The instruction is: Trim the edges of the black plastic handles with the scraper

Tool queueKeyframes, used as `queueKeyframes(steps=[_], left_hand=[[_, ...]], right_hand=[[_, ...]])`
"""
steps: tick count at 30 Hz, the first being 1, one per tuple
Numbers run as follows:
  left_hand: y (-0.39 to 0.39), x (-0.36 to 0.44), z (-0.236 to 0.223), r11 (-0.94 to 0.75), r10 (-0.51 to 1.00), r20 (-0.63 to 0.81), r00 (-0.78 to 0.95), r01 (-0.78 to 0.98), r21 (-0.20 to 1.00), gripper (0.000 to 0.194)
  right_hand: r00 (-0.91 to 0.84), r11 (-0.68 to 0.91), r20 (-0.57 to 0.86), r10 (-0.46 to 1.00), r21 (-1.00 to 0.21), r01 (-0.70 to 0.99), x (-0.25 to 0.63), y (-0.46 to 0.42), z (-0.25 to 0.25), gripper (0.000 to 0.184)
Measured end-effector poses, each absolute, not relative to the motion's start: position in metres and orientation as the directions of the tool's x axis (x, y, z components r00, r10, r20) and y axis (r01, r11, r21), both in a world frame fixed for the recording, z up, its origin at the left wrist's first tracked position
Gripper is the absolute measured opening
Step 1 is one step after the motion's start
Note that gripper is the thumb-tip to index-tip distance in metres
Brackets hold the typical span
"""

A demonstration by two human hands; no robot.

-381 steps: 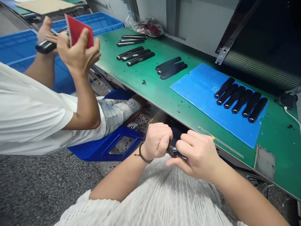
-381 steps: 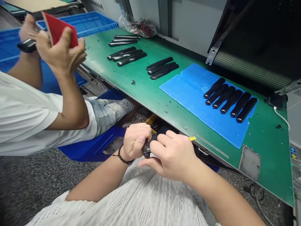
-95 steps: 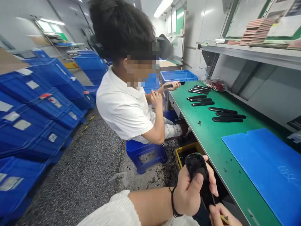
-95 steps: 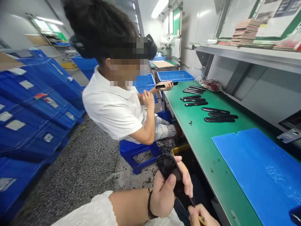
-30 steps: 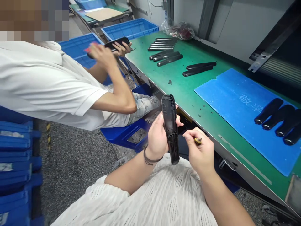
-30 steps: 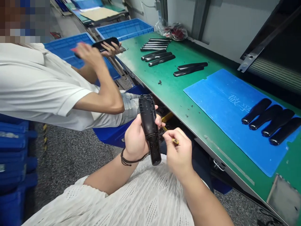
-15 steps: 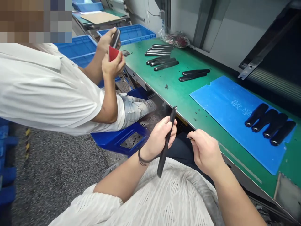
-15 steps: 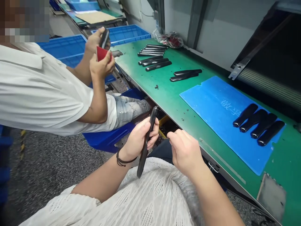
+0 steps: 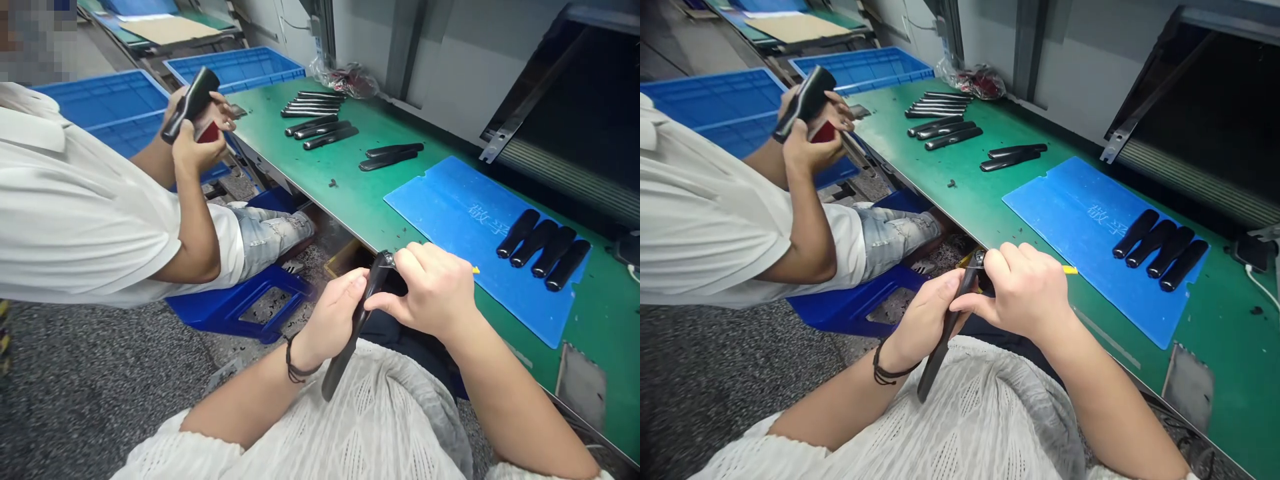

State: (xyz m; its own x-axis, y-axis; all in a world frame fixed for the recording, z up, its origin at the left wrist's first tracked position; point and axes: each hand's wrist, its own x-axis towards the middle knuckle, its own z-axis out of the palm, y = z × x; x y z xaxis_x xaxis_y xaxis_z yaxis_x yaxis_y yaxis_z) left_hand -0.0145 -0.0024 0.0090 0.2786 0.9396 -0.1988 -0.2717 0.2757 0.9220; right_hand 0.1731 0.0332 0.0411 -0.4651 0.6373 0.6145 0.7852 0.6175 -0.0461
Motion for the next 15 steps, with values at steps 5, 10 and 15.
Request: queueKeyframes(steps=[5, 10, 15], left_hand=[[0.003, -0.007, 0.010, 0.261, 0.947, -0.202, 0.248, -0.233, 0.937, 0.047], [0.012, -0.004, 0.008, 0.245, 0.956, -0.192, 0.223, -0.242, 0.939, 0.047], [0.020, -0.005, 0.010, 0.228, 0.969, -0.197, 0.146, -0.247, 0.942, 0.044]], right_hand=[[-0.455, 0.629, 0.595, 0.663, -0.112, 0.769, 0.170, 0.024, 0.028, 0.072], [-0.429, 0.622, 0.560, 0.709, -0.210, 0.755, 0.161, 0.011, 0.016, 0.071], [-0.468, 0.666, 0.524, 0.712, -0.292, 0.686, 0.150, -0.001, 0.007, 0.068]])
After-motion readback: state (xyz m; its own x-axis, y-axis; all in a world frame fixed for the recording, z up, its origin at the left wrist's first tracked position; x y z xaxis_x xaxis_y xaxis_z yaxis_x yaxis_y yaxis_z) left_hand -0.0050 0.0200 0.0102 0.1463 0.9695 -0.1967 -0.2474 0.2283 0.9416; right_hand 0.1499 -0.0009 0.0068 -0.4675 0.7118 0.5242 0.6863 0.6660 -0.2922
